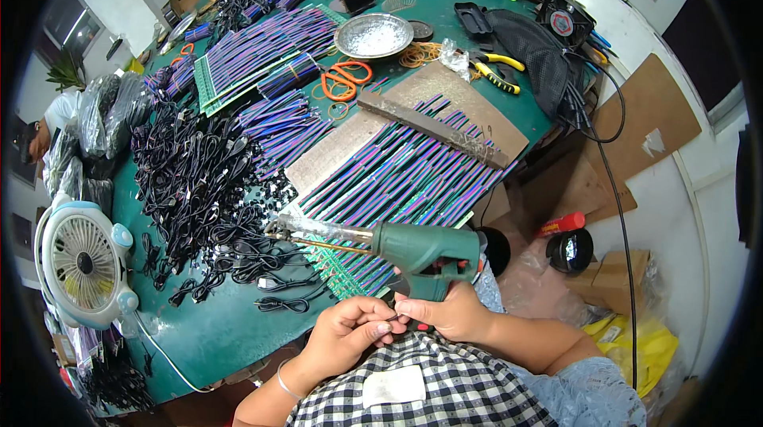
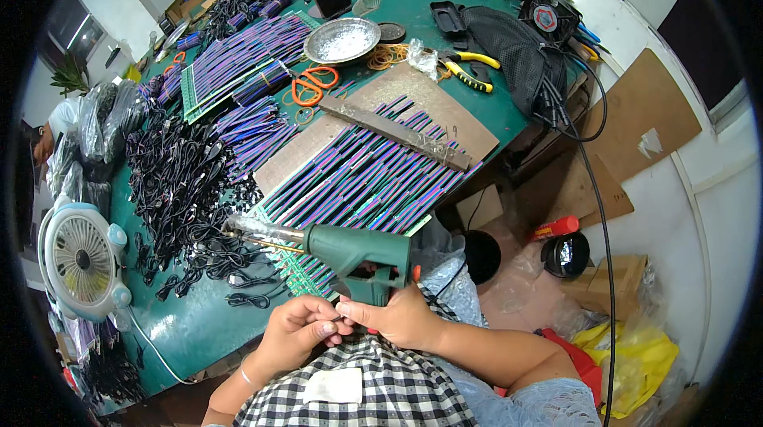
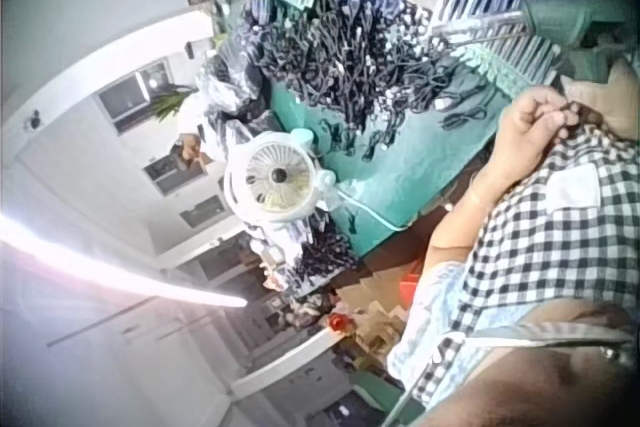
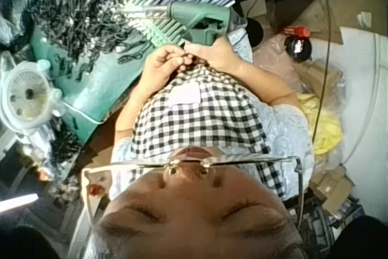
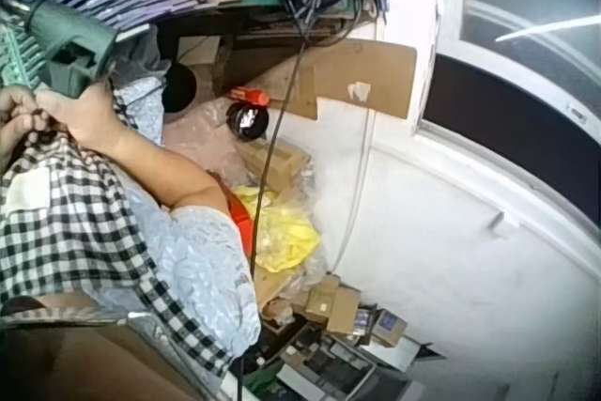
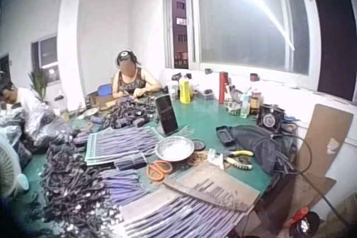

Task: The person solders wires onto circuit board strips using a soldering tool, sets aside a finished circuit board panel, positions a new circuit board panel on the work surface, and solders wires onto it.

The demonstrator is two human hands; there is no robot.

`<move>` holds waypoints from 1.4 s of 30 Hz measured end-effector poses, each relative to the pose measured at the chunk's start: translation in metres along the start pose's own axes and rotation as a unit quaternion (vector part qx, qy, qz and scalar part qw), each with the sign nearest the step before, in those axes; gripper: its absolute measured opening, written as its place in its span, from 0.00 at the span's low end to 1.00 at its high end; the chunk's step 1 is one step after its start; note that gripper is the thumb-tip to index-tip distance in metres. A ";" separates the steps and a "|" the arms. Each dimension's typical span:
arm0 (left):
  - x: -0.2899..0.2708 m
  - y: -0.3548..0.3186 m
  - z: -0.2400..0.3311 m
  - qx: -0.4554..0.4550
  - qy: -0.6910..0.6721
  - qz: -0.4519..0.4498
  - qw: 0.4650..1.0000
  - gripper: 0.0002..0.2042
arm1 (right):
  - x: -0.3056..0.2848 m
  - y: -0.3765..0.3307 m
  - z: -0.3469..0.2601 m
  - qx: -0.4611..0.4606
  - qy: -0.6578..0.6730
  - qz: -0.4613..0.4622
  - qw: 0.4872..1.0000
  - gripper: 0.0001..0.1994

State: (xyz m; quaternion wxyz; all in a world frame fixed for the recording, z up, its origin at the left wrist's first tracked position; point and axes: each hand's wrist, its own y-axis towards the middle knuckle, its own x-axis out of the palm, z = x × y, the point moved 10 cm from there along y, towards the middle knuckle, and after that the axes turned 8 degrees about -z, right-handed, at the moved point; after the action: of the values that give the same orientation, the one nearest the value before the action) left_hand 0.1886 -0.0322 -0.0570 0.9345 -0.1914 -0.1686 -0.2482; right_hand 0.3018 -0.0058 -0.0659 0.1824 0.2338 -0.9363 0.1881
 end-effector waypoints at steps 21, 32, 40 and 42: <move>-0.016 -0.038 0.095 0.218 0.728 0.166 0.628 0.10 | -0.016 -0.057 -0.061 -0.195 -0.482 0.021 0.854 0.13; -0.019 -0.025 0.089 0.228 0.700 0.170 0.655 0.12 | -0.044 -0.082 -0.019 -0.011 -0.248 0.027 0.968 0.18; -0.022 -0.020 0.089 0.213 0.693 0.160 0.669 0.12 | -0.049 -0.078 -0.007 -0.015 -0.278 0.014 0.960 0.17; -0.023 -0.019 0.087 0.209 0.695 0.155 0.670 0.11 | -0.054 -0.080 0.002 -0.004 -0.286 0.018 0.958 0.18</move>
State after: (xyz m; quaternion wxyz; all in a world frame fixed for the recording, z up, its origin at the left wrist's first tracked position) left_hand 0.1403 0.0006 0.0147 0.8219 0.2136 0.5144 -0.1189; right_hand 0.3860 -0.0525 -0.0697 -0.0960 0.2599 -0.9542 0.1129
